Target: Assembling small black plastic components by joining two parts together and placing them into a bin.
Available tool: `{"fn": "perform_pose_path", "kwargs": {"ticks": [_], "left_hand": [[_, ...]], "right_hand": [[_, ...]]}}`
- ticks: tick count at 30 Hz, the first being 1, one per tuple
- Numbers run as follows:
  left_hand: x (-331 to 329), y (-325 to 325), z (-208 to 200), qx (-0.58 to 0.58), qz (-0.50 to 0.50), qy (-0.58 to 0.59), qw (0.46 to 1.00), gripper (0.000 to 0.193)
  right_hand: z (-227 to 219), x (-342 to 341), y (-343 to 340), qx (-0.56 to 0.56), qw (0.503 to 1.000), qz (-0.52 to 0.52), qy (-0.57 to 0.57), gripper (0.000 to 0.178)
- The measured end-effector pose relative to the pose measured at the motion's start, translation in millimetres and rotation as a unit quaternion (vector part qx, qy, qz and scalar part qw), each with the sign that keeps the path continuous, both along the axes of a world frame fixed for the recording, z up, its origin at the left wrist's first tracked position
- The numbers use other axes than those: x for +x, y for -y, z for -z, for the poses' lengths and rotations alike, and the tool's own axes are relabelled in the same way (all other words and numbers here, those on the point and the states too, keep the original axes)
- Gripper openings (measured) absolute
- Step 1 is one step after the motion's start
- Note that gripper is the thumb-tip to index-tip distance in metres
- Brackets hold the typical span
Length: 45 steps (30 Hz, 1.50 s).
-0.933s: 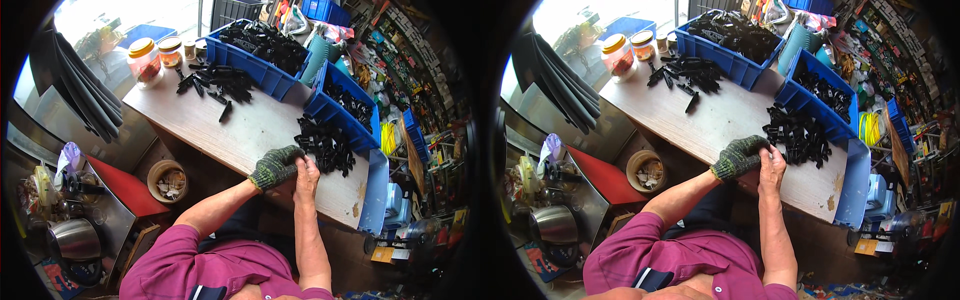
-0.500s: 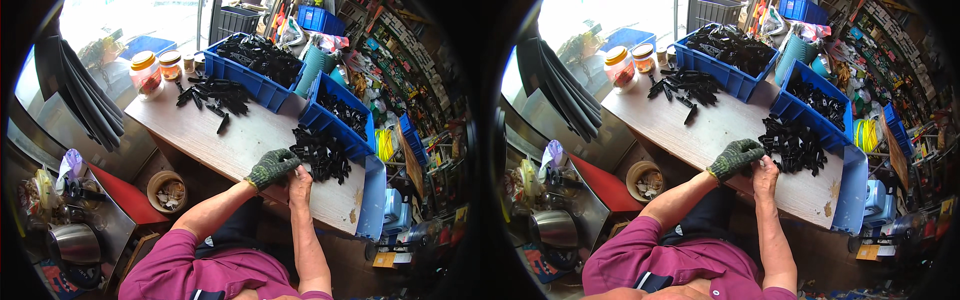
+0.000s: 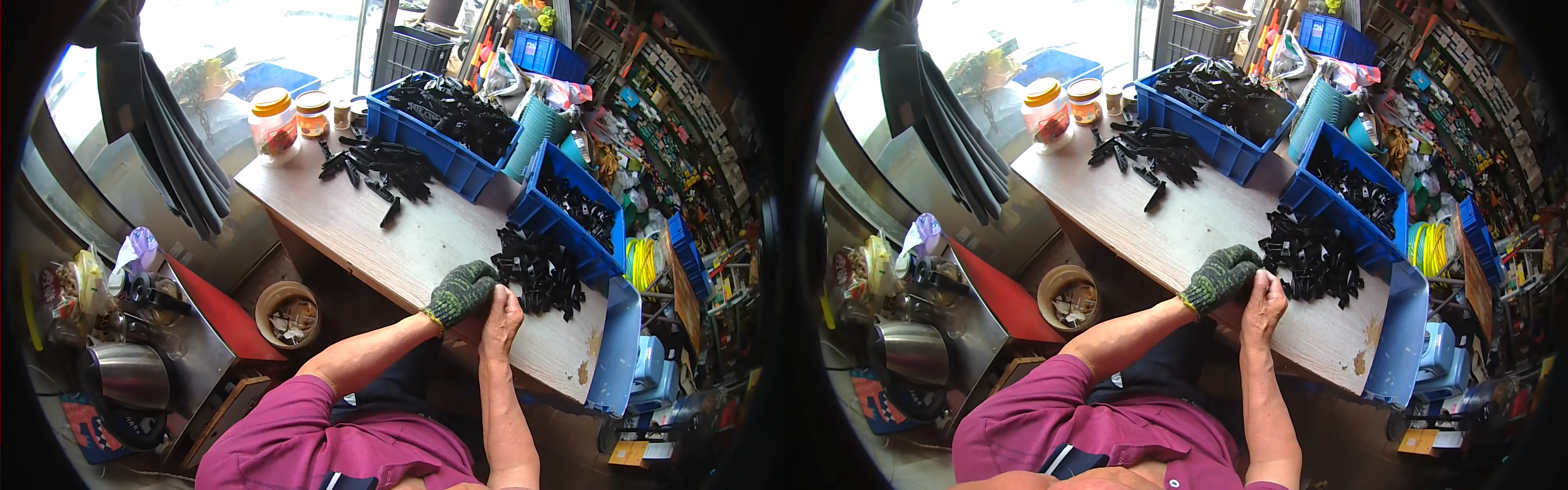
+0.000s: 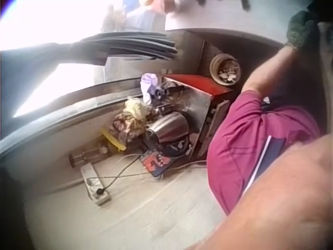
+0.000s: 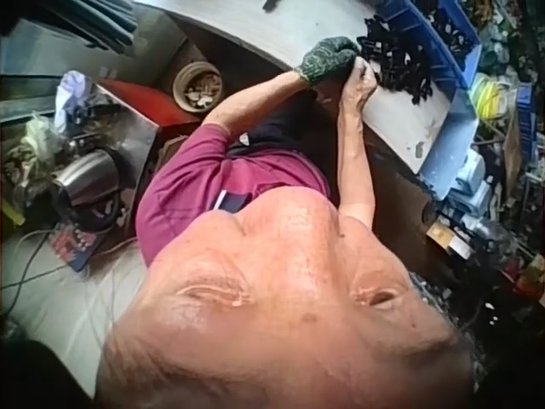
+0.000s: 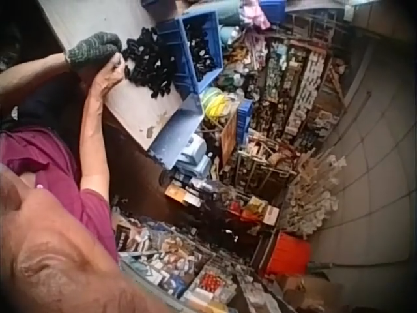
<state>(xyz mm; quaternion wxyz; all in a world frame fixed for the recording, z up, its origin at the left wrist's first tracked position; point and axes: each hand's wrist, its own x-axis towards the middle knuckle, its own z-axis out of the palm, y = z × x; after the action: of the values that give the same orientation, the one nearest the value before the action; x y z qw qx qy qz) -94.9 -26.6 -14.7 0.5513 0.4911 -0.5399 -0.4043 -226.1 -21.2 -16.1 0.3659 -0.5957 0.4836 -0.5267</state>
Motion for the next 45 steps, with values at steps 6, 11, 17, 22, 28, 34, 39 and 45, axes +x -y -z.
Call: {"fn": "perform_pose_path", "kwargs": {"ticks": [6, 11, 17, 22, 28, 34, 39, 45], "left_hand": [[71.8, -19.2, -18.5, -0.218, -0.255, 0.37, 0.866, 0.043], [155.2, 0.4, -23.0, -0.019, -0.286, 0.561, 0.777, 0.031], [169.0, 6.9, -9.3, -0.091, -0.245, 0.569, 0.779, 0.028], [155.7, -2.5, -17.1, -0.145, -0.19, 0.543, 0.805, 0.027], [152.4, 5.7, -29.0, -0.113, -0.181, 0.598, 0.773, 0.021], [127.5, 7.5, -7.1, -0.181, -0.209, 0.447, 0.85, 0.016], [55.7, -35.2, -15.8, -0.154, -0.008, 0.203, 0.967, 0.02], [11.3, -32.4, -11.4, -0.085, 0.051, 0.141, 0.985, 0.022]], "right_hand": [[-24.2, 7.6, -12.5, 0.15, 0.974, 0.011, 0.17, 0.036], [-23.8, 11.6, -6.1, 0.147, 0.966, 0.001, 0.214, 0.035], [-24.1, 8.3, -6.8, 0.151, 0.961, -0.013, 0.23, 0.032], [-27.7, 6.2, -9.5, 0.157, 0.961, -0.015, 0.225, 0.031], [-29.9, 4.0, -12.1, 0.153, 0.954, -0.03, 0.256, 0.028], [-26.8, 1.0, -8.6, 0.171, 0.951, -0.012, 0.256, 0.03], [-27.9, 3.6, -7.4, 0.188, 0.939, 0.01, 0.289, 0.035], [-17.6, -0.2, -4.7, 0.166, 0.951, 0.071, 0.251, 0.035]]}}
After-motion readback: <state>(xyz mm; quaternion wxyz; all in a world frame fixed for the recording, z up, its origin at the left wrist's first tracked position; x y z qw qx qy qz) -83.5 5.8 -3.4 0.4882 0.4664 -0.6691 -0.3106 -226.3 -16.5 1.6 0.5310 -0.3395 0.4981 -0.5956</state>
